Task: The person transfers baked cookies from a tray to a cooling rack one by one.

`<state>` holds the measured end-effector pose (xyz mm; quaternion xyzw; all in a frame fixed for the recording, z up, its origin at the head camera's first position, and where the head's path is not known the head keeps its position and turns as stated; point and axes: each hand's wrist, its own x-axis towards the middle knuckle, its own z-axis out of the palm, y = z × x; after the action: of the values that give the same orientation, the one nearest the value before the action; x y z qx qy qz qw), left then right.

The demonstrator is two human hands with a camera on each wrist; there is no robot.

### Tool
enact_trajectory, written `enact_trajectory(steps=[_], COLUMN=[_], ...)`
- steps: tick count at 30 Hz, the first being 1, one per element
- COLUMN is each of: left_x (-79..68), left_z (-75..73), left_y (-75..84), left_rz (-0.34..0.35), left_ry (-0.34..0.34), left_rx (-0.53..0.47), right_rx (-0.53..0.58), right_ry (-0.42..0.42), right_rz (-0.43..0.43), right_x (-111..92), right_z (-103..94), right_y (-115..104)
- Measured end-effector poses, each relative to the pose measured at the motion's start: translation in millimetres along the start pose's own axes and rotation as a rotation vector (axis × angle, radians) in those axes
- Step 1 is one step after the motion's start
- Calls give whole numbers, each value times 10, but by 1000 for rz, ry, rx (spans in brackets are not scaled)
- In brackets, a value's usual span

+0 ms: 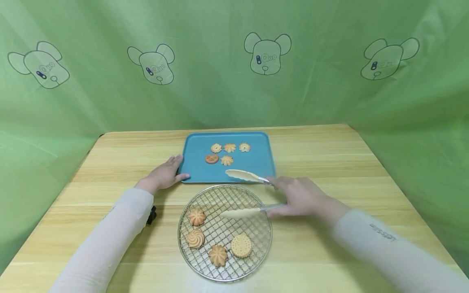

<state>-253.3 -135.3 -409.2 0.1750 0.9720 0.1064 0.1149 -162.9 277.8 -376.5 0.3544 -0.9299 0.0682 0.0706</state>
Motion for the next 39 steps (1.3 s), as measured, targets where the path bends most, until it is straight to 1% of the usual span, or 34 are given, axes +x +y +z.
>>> enact_trajectory(steps=[8, 11, 12, 17, 23, 31, 39], left_x=[-19, -14, -25, -10, -13, -2, 0], left_z=[-6, -4, -23, -17, -18, -3, -5], left_y=[5, 7, 30, 25, 21, 5, 5], left_rz=[11, 12, 1, 1, 2, 5, 3], left_ry=[6, 7, -2, 3, 7, 0, 2], left_rx=[-23, -26, -22, -11, -10, -6, -10], right_rx=[25, 23, 21, 23, 26, 17, 22], right_ry=[-51, -63, -66, -77, -72, -103, -141], right_rz=[229, 290, 307, 377, 423, 466, 474], right_x=[142, 184, 196, 255, 345, 477, 602], right_z=[2, 4, 4, 16, 27, 50, 87], right_y=[-17, 1, 7, 34, 44, 60, 55])
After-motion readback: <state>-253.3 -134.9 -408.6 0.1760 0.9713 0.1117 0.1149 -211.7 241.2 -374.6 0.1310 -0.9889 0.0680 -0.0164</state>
